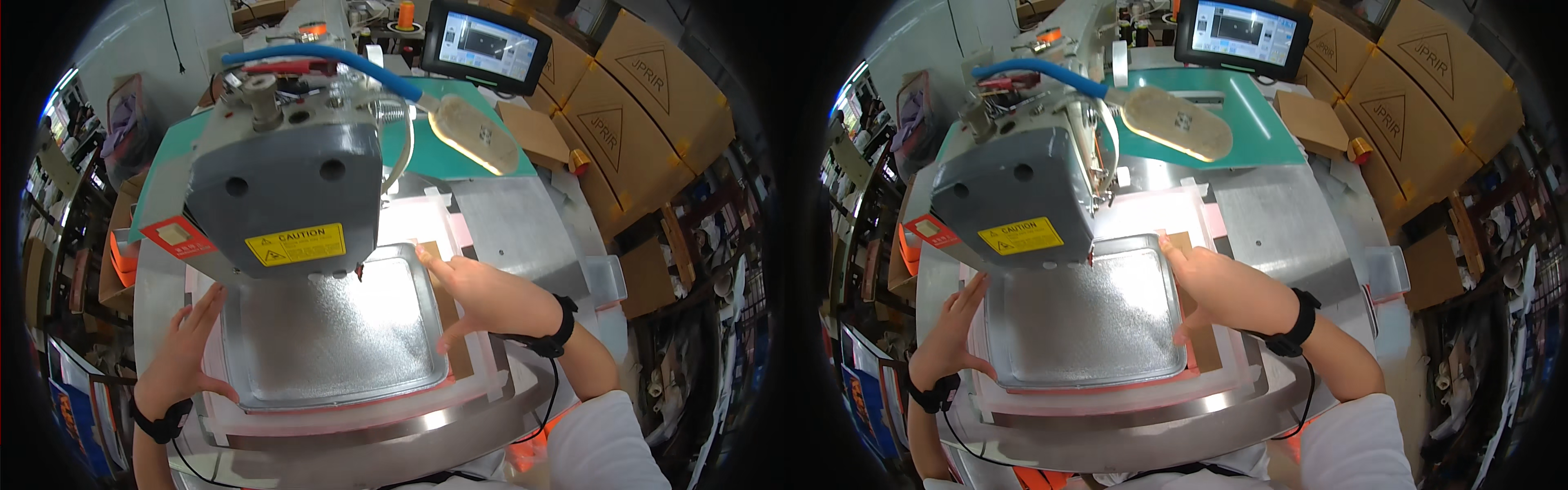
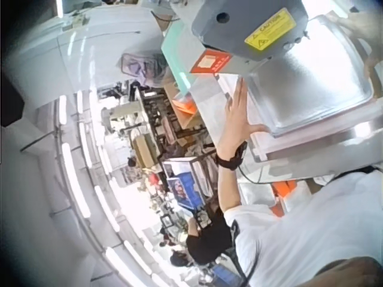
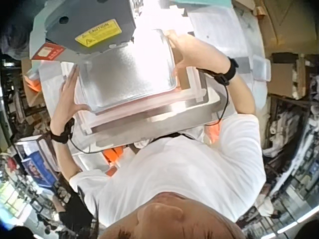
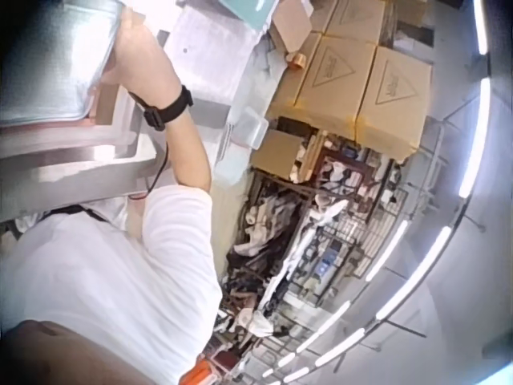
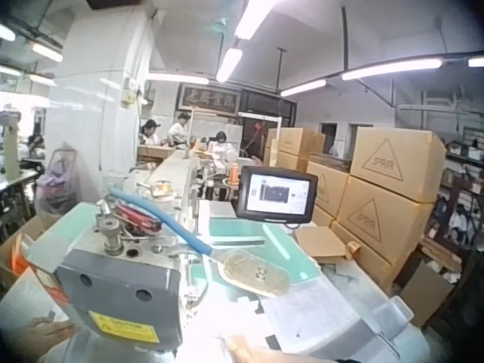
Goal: The person operates an industrial sewing machine to stitch a pink fabric border onto the edges of rectangular metal trays. They place a tray on the machine's platform, guide it through the needle, and then remove the finished unit to place it in a stack. The process is repeated for multiple trays.
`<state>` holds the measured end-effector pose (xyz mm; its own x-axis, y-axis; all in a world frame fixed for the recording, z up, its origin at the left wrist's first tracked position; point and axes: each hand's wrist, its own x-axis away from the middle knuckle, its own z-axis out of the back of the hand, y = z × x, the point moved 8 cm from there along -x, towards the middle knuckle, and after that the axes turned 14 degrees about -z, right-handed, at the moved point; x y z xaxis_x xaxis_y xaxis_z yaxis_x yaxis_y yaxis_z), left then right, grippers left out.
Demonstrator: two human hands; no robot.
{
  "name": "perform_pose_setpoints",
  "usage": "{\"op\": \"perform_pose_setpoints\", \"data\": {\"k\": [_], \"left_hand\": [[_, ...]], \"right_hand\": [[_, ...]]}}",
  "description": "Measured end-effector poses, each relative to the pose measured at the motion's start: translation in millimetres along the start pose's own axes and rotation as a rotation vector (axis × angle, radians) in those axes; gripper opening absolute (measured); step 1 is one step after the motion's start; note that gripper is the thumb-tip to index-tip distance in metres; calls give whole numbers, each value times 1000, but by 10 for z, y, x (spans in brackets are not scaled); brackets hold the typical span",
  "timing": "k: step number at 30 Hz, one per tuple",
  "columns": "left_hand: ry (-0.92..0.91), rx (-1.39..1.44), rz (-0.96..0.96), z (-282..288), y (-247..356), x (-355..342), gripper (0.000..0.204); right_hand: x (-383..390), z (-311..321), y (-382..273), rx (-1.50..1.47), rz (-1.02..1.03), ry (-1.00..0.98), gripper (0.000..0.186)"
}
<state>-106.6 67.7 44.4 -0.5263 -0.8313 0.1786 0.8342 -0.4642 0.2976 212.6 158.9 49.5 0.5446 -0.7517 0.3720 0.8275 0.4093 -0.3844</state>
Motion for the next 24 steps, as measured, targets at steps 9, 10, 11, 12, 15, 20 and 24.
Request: {"op": "perform_pose_setpoints", "data": {"k": [9, 10, 11, 12, 15, 20, 24], "left_hand": [[57, 71, -62, -32, 116, -134, 139], [59, 61, -66, -27, 150, -160, 138], [62, 50, -71, -22, 186, -179, 138], [80, 53, -68, -12, 211, -180, 134], [119, 47, -74, -23, 269, -182, 130], [216, 48, -107, 20, 445, -217, 116], [251, 35, -100, 3, 557, -237, 106]], "right_hand": [[70, 62, 181, 50, 22, 4, 124], [101, 85, 189, 35, 103, 83, 125], [123, 86, 220, 42, 76, 61, 124], [125, 85, 247, 46, 52, 36, 124], [157, 139, 272, 58, -4, -11, 123], [213, 170, 386, 53, -27, -45, 120], [240, 192, 472, 69, -33, -50, 120]]}}
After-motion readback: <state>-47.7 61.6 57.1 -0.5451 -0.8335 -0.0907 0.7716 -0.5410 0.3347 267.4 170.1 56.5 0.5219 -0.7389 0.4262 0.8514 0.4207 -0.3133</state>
